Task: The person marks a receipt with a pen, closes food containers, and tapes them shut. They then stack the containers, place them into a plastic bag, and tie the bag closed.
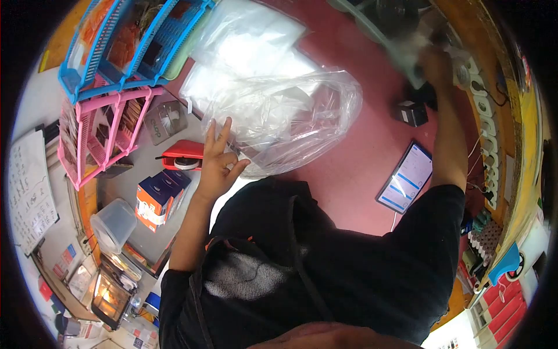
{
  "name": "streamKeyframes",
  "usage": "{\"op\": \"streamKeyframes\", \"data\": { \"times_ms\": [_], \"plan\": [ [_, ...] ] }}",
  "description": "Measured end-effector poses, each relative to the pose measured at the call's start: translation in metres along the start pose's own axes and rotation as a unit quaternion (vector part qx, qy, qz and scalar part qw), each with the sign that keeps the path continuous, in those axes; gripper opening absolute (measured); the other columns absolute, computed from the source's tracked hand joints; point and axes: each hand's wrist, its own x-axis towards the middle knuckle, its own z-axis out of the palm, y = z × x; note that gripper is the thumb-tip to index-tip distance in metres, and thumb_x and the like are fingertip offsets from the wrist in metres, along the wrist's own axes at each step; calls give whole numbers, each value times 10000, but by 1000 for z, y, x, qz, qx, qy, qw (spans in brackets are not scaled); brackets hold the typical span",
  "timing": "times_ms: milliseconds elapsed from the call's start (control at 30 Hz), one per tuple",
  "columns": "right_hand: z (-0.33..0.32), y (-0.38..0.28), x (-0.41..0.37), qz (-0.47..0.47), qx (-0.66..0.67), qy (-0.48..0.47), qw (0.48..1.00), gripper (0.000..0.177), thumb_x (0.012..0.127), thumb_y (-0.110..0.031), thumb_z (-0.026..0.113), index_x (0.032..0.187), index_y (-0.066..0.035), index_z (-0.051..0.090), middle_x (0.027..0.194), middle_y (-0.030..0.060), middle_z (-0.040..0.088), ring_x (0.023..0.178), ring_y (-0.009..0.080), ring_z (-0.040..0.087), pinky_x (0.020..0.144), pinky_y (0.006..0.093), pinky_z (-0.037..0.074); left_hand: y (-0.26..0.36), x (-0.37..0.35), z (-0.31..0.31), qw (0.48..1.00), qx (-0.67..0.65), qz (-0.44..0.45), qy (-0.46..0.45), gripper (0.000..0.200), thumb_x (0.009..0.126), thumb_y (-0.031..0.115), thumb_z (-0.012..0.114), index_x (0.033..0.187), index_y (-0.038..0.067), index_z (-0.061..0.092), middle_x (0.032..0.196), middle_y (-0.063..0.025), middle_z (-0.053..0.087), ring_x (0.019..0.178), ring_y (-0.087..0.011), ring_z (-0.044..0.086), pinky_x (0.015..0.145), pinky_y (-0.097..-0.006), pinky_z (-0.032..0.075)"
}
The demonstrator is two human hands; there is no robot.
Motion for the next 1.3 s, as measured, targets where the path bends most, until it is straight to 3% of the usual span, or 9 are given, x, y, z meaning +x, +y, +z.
{"op": "streamKeyframes", "data": {
  "times_ms": [600, 667, 833, 867, 933, 967, 1000, 1067, 1300],
  "plan": [
    [-22, 17, -23, 117, 209, 157, 958, 152, 877, -159, 629, 993, -64, 651, 989, 101, 666, 886, 253, 653, 806, 342, 505, -2, 7, 1, 1000, -3, -2, -21, 364, 731, 211, 785, 557, 23, 527, 1520, -155, 335, 1412, -499, 162, 1124, -512, 204],
    [-36, 8, -33, 144, 293, 387, 862, 104, 895, -94, 581, 964, -25, 615, 958, 107, 652, 877, 225, 652, 795, 333, 513, -1, 9, 0, 1000, 0, 2, -19, 358, 730, 206, 785, 559, 20, 532, 1520, -164, 330, 1407, -510, 161, 1123, -516, 207],
    [-71, -97, -66, 235, 678, 298, 629, 95, 864, 4, 526, 923, -41, 586, 907, 118, 636, 811, 202, 629, 747, 344, 526, -5, 12, 0, 1000, -8, 15, 1, 320, 738, 196, 782, 588, 17, 564, 1519, -200, 310, 1391, -541, 162, 1117, -537, 209],
    [-69, -134, -72, 129, 844, 193, 483, 124, 836, 36, 504, 881, -36, 594, 872, 84, 641, 778, 165, 612, 722, 323, 520, -6, 12, -1, 1000, -17, 21, 7, 322, 742, 198, 781, 590, 18, 562, 1521, -202, 304, 1389, -545, 160, 1116, -542, 208],
    [-34, -207, -74, -49, 757, 114, 641, 218, 816, 54, 485, 883, -51, 664, 822, 42, 657, 731, 120, 599, 660, 272, 486, -8, 13, 0, 999, -33, 36, 16, 345, 751, 209, 781, 585, 22, 544, 1527, -200, 293, 1386, -555, 150, 1117, -540, 209],
    [-50, -251, -76, -1, 700, -112, 706, 217, 837, 11, 503, 955, -51, 673, 905, 61, 667, 783, 130, 601, 696, 289, 488, -5, 13, -1, 999, -31, 33, 15, 345, 751, 209, 781, 585, 22, 544, 1527, -200, 293, 1386, -555, 150, 1117, -540, 209],
    [-63, -297, -71, -102, 724, -151, 665, 230, 832, -12, 518, 1005, -63, 662, 982, 81, 659, 847, 170, 605, 750, 312, 487, -1, 13, -4, 998, -42, 43, 19, 373, 750, 194, 780, 578, 20, 498, 1530, -202, 289, 1403, -530, 136, 1128, -530, 176],
    [-41, -353, -77, -223, 392, 67, 890, 268, 839, -43, 542, 1093, -39, 626, 995, 58, 624, 775, 169, 587, 729, 307, 491, 5, 9, -22, 997, -16, 77, 21, 343, 743, 209, 784, 579, 27, 545, 1524, -207, 295, 1400, -529, 150, 1125, -534, 189],
    [-174, -288, -81, -80, 711, -69, 695, 249, 857, 8, 529, 1095, 0, 602, 956, 68, 636, 735, 135, 557, 678, 262, 464, -4, -26, -115, 961, 16, 175, 215, 361, 793, 227, 745, 576, 21, 544, 1495, -260, 320, 1399, -414, 296, 1139, -490, 142]
  ]
}}
